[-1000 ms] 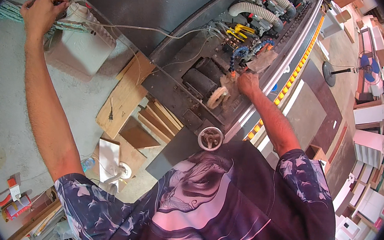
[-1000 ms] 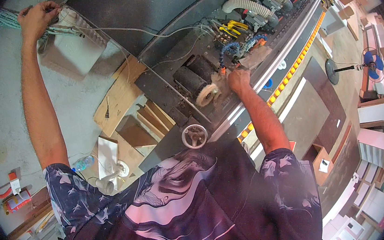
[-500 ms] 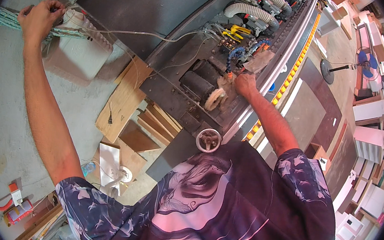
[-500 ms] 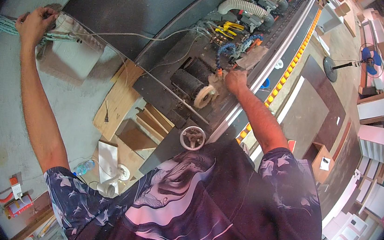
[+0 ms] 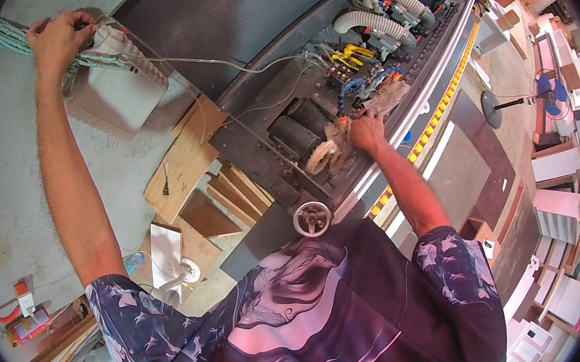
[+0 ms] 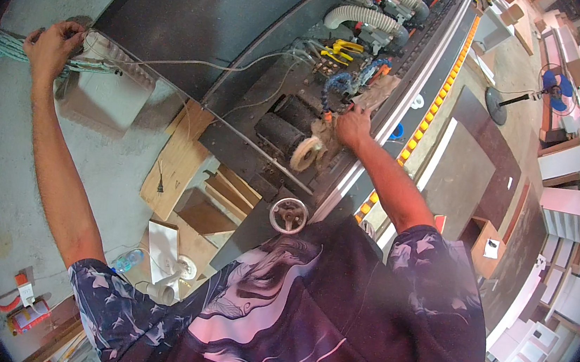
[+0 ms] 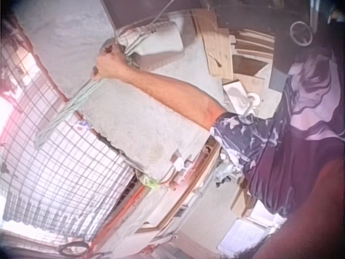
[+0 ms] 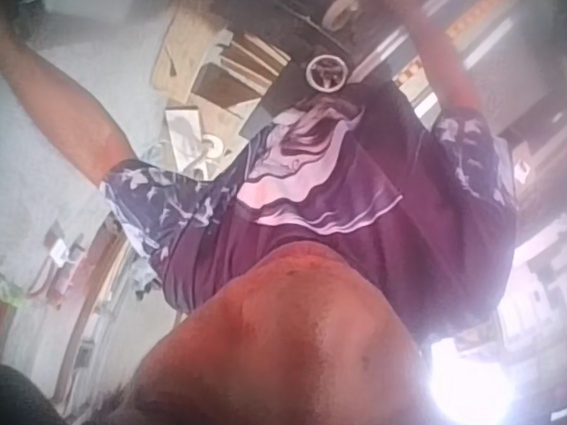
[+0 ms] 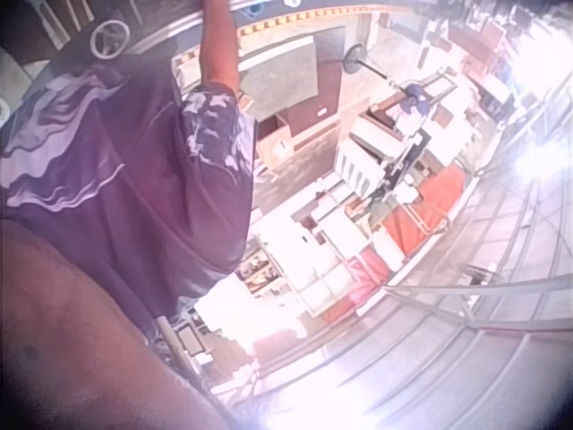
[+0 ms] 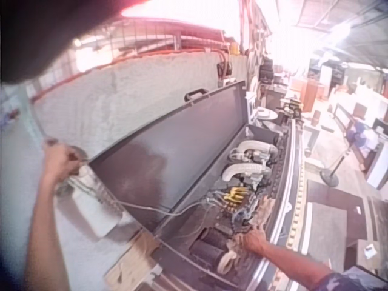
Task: The person uses pliers to adjust components inside a machine, then wipes a rotating brush with a cloth. They connect a clear tube to a white container and secure it with a red cap, then reattach the tube to the machine.
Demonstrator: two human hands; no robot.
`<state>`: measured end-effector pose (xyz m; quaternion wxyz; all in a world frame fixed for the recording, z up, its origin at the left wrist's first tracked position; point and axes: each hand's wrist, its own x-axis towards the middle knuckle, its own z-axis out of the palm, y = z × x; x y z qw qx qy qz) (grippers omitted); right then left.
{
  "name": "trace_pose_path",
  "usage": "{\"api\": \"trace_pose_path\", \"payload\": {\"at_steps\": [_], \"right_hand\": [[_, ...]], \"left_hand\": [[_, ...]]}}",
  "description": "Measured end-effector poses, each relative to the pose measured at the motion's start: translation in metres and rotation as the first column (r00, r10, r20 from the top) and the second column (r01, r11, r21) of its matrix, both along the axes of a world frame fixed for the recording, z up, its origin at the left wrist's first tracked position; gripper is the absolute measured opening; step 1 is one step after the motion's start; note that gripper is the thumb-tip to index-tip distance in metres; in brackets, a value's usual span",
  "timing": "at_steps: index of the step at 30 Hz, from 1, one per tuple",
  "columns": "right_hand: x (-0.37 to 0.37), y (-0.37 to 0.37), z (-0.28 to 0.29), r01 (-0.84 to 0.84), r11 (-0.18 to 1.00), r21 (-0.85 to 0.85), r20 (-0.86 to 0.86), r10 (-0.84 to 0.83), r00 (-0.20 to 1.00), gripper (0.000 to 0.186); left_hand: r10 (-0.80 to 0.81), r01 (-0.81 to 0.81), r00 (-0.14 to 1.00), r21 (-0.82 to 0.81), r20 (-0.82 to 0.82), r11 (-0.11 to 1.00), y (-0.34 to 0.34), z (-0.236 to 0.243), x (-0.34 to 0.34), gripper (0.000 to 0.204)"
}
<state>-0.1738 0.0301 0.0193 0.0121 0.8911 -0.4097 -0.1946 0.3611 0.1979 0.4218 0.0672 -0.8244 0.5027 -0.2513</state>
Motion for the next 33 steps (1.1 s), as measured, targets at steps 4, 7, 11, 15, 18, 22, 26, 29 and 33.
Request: {"api": "trace_pose_path", "payload": {"at_steps": [4, 7, 11, 15, 18, 22, 26, 29, 33], "right_hand": [[-0.001, -0.005, -0.007, -0.010, 1.000, -0.006, 0.002, 0.010, 1.000, 0.029], [-0.002, -0.013, -0.005, 0.000, 0.998, 0.057, -0.033, 0.002, 0.999, 0.042], [-0.008, -0.019, -0.001, -0.038, 0.998, 0.053, -0.117, 0.044, 0.992, 0.058], [0.001, -0.019, 0.004, 0.006, 0.993, 0.114, -0.178, 0.015, 0.984, 0.060], [0.002, -0.022, 0.006, 0.005, 0.989, 0.146, -0.185, 0.022, 0.983, 0.059], [-0.010, -0.032, -0.013, 0.042, 0.974, 0.222, -0.135, -0.012, 0.991, 0.065], [0.014, -0.010, 0.024, 0.124, 0.967, 0.223, -0.187, -0.082, 0.979, 0.082], [0.016, -0.003, 0.032, 0.139, 0.960, 0.243, -0.233, -0.081, 0.969, 0.091], [0.012, -0.003, 0.033, 0.122, 0.962, 0.243, -0.228, -0.065, 0.971, 0.088]], "left_hand": [[-0.007, 0.007, 1.000, 0.001, 0.016, 1.000, 0.000, -0.001, 0.005, 0.023], [0.007, -0.007, 0.999, 0.003, 0.036, 1.000, 0.000, -0.002, 0.010, 0.024], [0.005, -0.005, 1.000, 0.002, 0.021, 1.000, -0.001, -0.005, 0.011, 0.023], [0.031, -0.032, 0.999, 0.009, 0.044, 0.999, -0.001, -0.006, 0.016, 0.023], [0.036, -0.037, 0.998, 0.013, 0.047, 0.999, 0.001, -0.005, 0.014, 0.023], [-0.002, 0.002, 0.999, 0.007, 0.036, 1.000, -0.004, -0.001, 0.007, 0.024], [0.015, -0.015, 0.999, -0.002, 0.033, 1.000, 0.002, -0.005, 0.017, 0.024], [0.030, -0.030, 0.999, 0.012, 0.020, 0.999, 0.000, -0.004, 0.014, 0.026], [0.070, -0.070, 0.998, 0.043, 0.007, 0.997, -0.002, -0.001, 0.010, 0.029]]}}
